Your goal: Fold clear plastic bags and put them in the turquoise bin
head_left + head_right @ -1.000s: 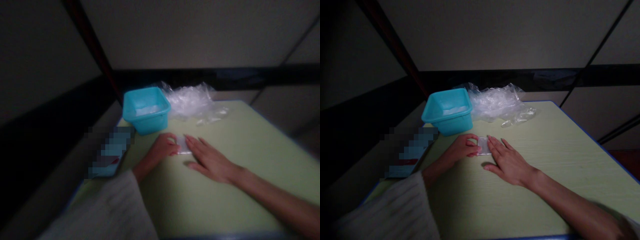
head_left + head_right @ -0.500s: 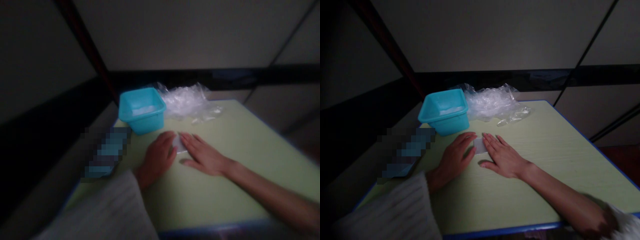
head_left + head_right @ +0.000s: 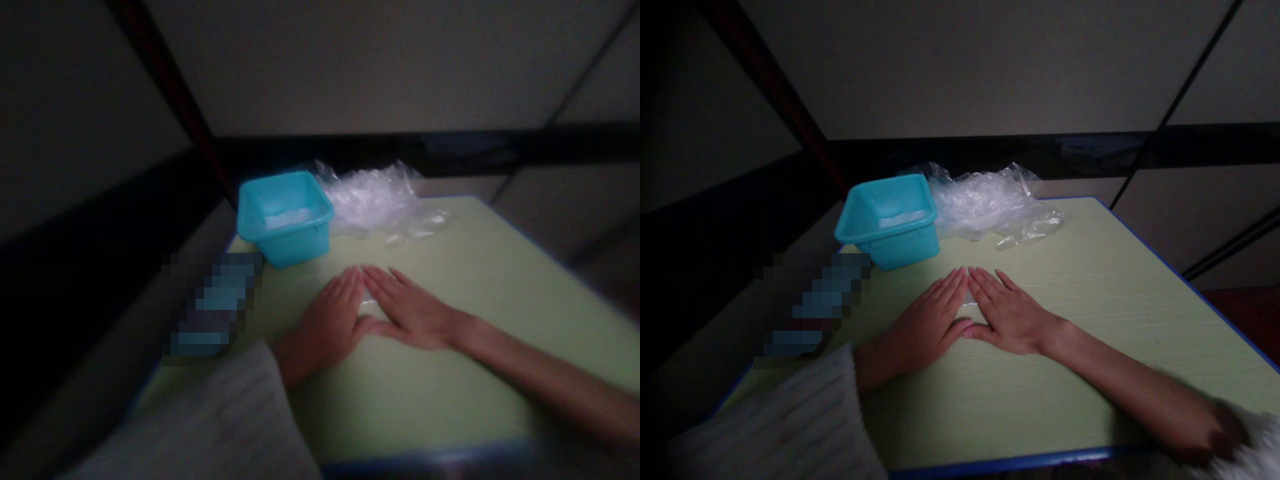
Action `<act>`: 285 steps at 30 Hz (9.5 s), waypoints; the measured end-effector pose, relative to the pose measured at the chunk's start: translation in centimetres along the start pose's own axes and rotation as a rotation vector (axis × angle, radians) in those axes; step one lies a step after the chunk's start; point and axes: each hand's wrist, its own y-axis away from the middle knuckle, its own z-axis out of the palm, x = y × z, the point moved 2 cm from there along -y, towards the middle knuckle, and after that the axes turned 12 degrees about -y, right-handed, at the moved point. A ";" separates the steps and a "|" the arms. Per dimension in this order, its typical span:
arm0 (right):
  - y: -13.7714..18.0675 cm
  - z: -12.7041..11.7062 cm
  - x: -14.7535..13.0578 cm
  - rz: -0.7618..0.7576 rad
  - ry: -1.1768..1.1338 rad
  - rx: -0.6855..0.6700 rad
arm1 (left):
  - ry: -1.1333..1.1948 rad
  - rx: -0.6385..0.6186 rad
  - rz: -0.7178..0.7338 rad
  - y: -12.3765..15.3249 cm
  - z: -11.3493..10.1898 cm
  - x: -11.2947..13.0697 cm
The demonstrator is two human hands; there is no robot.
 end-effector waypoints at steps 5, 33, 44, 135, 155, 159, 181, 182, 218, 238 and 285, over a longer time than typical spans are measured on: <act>0.0 0.1 0.0 0.005 0.009 0.002 | -0.014 -0.069 -0.008 -0.2 -0.6 0.2; 1.0 -0.5 1.7 -0.007 0.000 0.019 | 0.081 -0.044 0.160 0.4 -0.7 -1.0; 0.7 -0.7 1.5 0.026 -0.046 -0.022 | 0.131 -0.065 0.150 0.4 -0.6 -1.1; -0.1 -2.0 0.6 0.163 -0.931 0.537 | 1.303 0.173 -0.596 -0.6 -1.8 -1.4; 0.0 -2.0 0.4 0.165 -0.975 0.585 | 1.319 0.085 -0.574 -0.1 -2.2 -1.4; 0.0 -2.0 0.4 0.125 -0.969 0.612 | 1.289 0.075 -0.572 -0.1 -2.0 -1.5; 0.3 -2.0 0.4 0.223 -0.997 0.708 | 1.186 0.226 -0.510 -0.4 -2.4 -1.4; 0.3 -2.0 0.5 0.238 -1.004 0.712 | 1.147 0.282 -0.500 -0.4 -2.4 -1.5; 0.9 -0.8 0.9 0.357 -0.884 0.748 | -0.245 0.604 -0.611 0.3 -3.0 -8.1; 1.1 -14.8 -3.0 0.145 -0.704 0.796 | -0.102 0.803 -0.128 3.7 -5.3 -0.3; -7.4 -9.6 -5.0 -0.006 -0.020 0.136 | -0.059 0.835 0.067 4.0 -5.2 0.0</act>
